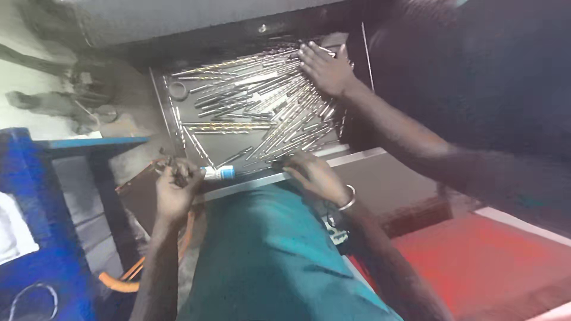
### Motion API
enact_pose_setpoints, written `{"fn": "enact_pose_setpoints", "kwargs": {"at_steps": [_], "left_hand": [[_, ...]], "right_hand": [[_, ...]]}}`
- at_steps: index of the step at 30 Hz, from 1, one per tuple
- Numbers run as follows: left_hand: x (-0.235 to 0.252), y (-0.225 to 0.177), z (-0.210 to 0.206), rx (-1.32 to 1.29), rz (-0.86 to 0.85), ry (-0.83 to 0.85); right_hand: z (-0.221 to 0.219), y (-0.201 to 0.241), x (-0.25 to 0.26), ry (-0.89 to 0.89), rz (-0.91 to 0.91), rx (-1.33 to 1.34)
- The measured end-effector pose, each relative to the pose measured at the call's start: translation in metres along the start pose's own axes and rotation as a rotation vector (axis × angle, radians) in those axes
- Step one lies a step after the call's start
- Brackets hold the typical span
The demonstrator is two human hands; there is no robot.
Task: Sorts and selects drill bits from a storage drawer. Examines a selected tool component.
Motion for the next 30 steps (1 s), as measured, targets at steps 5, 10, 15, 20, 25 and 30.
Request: {"fn": "enact_pose_setpoints", "kwargs": {"at_steps": [5, 10, 15, 20, 25, 30], "left_hand": [[-0.006, 0.007, -0.011, 0.009, 0.036, 0.068], [-0.015, 0.013, -0.025, 0.030, 0.110, 0.105], [-0.022, 0.024, -0.032, 0.089, 0.141, 0.123], [-0.022, 0.028, -0.037, 0.097, 0.092, 0.130], [-0.023, 0.028, -0.034, 0.192, 0.066, 0.178], [-0.021, 0.034, -0.034, 0.139, 0.044, 0.187]], "right_hand": [[0.003, -0.007, -0.011, -0.080, 0.006, 0.064], [0.032, -0.041, -0.028, -0.232, -0.074, -0.056], [0.060, -0.064, -0.033, -0.179, -0.261, -0.179], [0.049, -0.069, -0.021, -0.177, -0.228, -0.147], [0.046, -0.064, 0.004, -0.213, -0.154, -0.210], [0.058, -0.059, 0.015, -0.258, -0.105, -0.204]]}}
Point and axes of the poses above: each hand's wrist, its own x-axis towards the middle knuckle, its own z-axis out of the back of the hand, y = z × x, the point moved 6 cm from there along x, towards the middle knuckle, and after that the axes turned 2 degrees about -y, right-handed, at the moved point
